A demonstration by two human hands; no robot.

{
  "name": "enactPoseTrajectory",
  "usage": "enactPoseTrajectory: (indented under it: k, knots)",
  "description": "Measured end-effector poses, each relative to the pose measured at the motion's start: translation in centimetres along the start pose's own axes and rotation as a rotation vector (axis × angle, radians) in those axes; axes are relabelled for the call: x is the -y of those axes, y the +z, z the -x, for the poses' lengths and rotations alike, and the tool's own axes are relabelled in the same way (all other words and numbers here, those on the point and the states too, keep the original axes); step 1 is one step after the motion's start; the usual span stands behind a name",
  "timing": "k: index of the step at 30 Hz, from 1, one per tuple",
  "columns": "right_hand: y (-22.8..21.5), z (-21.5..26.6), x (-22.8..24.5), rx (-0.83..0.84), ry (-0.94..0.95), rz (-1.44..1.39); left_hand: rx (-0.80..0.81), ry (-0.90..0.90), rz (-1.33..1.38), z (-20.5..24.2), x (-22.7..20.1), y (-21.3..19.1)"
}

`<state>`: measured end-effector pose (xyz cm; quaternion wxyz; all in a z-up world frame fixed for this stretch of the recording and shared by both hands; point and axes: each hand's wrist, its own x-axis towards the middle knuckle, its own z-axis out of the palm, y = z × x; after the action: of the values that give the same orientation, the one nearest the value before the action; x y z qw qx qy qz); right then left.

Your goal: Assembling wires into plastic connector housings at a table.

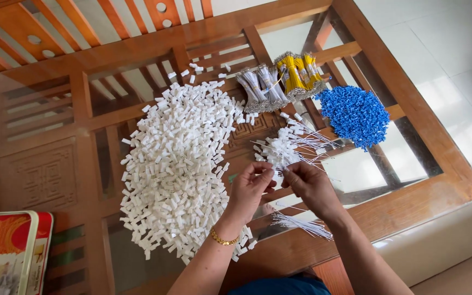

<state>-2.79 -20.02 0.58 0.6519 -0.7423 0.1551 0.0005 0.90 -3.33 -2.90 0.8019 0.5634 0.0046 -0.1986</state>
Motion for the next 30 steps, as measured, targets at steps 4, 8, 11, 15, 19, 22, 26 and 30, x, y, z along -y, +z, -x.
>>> enactPoseTrajectory:
  k: [4,8,11,15,19,22,26,30]
  knots:
    - [1.4,0.7,0.8,0.037,-0.006,0.048,0.009,0.021,-0.081,0.3,-0.7,-0.7]
    - [1.7,1.3,2.2,0.019,-0.017,0.023,-0.017,0.014,-0.06,0.8,-0.9,-0.9]
    - [1.8,1.7,3.0,-0.011,-0.033,0.044,-0.031,-0.003,-0.001,1.0,-0.7,-0.9]
    - [2.0,2.0,3.3,-0.026,-0.03,0.09,-0.053,-0.013,0.147,1.1,-0.9,-0.7]
    - [2.1,2.1,3.2,-0.023,-0.012,0.169,-0.026,0.007,0.117,1.3,-1.7,-0.8]
    - [2.1,2.4,3.4,0.009,0.071,0.239,0.005,0.117,-0.067,1.0,-1.7,-0.8]
    - [2.1,2.8,4.9,0.047,0.117,0.38,-0.011,0.124,-0.159,0.9,-2.5,-0.7]
    - [2.2,2.9,5.7,0.047,0.159,0.437,-0.032,0.084,-0.126,1.0,-1.9,-0.8]
